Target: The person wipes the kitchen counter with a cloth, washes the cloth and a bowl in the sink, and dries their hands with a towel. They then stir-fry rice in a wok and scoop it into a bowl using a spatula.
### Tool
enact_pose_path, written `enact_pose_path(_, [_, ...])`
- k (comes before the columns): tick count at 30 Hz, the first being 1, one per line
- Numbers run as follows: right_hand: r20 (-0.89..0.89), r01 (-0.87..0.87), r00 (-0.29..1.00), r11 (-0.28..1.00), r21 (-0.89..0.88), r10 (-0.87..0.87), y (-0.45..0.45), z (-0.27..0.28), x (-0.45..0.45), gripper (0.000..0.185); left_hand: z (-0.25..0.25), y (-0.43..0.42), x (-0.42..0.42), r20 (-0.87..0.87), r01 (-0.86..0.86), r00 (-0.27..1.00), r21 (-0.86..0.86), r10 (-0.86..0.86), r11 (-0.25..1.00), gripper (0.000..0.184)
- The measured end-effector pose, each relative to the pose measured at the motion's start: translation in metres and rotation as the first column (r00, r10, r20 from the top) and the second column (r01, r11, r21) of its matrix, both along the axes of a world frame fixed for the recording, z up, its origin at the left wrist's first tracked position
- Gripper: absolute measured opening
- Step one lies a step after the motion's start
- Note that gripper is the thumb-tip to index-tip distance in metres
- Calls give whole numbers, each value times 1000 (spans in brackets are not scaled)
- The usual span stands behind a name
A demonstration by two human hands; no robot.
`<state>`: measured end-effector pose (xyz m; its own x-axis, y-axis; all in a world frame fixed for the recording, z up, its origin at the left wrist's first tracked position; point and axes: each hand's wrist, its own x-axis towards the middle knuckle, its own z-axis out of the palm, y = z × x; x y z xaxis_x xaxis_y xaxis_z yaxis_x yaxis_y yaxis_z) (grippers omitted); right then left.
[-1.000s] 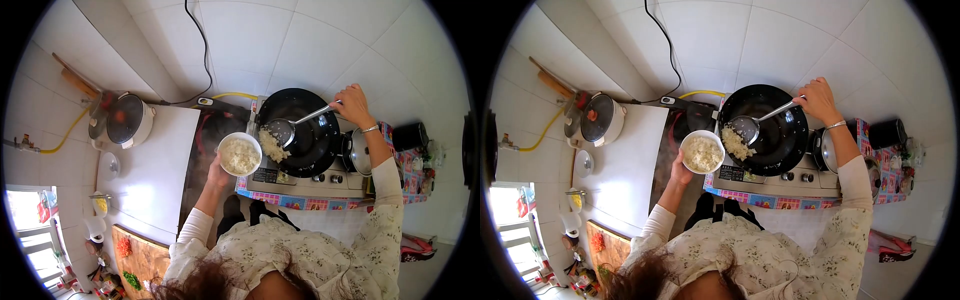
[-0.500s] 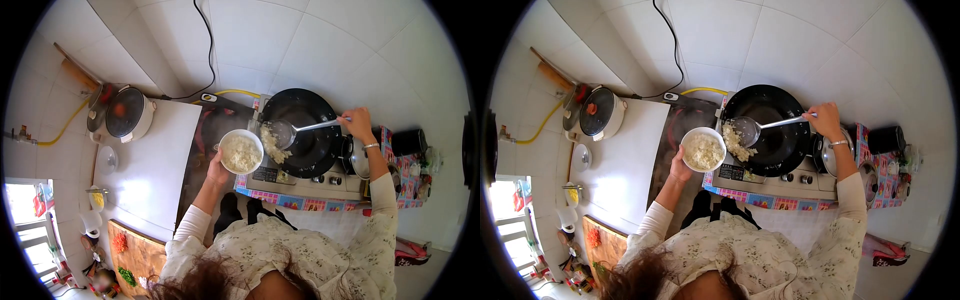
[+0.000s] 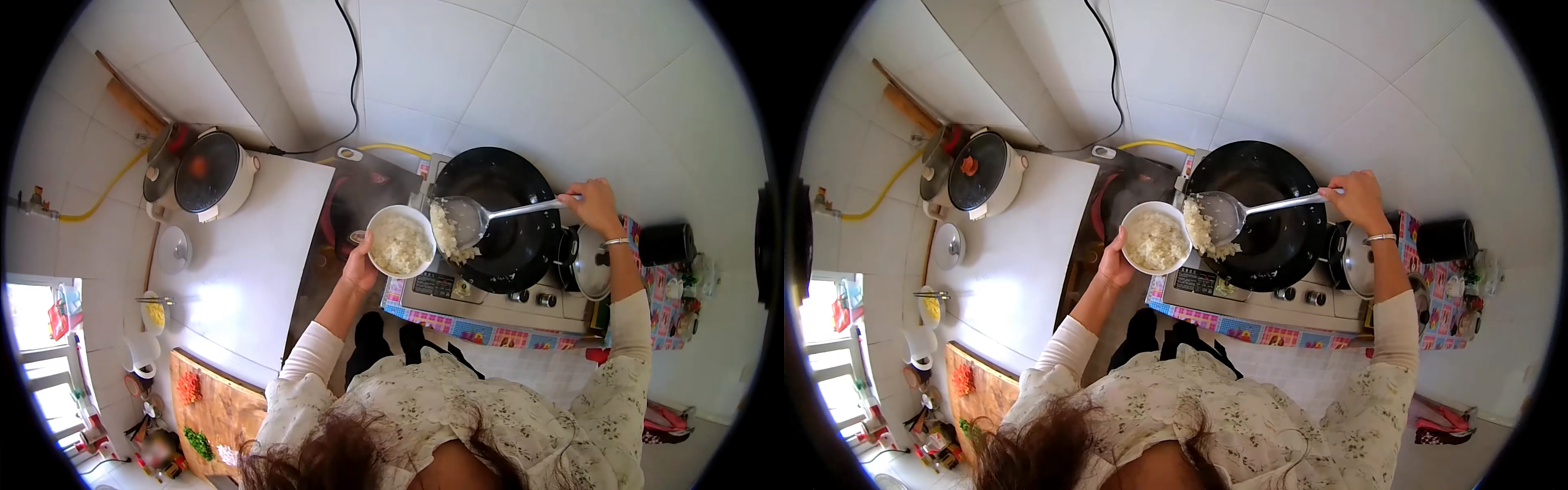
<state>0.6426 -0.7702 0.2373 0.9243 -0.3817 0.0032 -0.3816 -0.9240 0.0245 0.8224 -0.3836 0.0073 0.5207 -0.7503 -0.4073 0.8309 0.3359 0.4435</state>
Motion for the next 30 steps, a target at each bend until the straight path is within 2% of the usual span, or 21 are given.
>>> enact_pose_path(6, [21, 53, 998, 998, 24, -54, 8, 26, 10, 30, 8, 0, -4, -1, -18, 1000, -2, 18, 1000, 62])
enact_pose_path(9, [33, -52, 998, 996, -67, 55, 27, 44, 27, 29, 8, 1, -6, -30, -33, 999, -10, 33, 999, 63])
enact_pose_path(15, [75, -282, 953, 951, -125, 292, 90, 63, 70, 28, -6, 4, -6, -68, -75, 995, -92, 69, 993, 67])
enact_pose_path(21, [59, -370, 904, 843, -390, 424, 172, 100, 78, 23, -15, 5, -8, -89, -131, 989, -144, 119, 981, 70])
enact_pose_path(24, [41, -382, 895, 810, -444, 445, 206, 116, 74, 22, -18, 4, -8, -116, -139, 986, -152, 122, 978, 70])
enact_pose_path(27, [40, -376, 883, 757, -534, 467, 222, 121, 64, 23, -11, 4, -7, -144, -165, 980, -191, 138, 968, 60])
enact_pose_path(30, [114, -356, 847, 713, -604, 519, 225, 124, 56, 24, 3, 7, -5, -164, -159, 978, -204, 127, 966, 62])
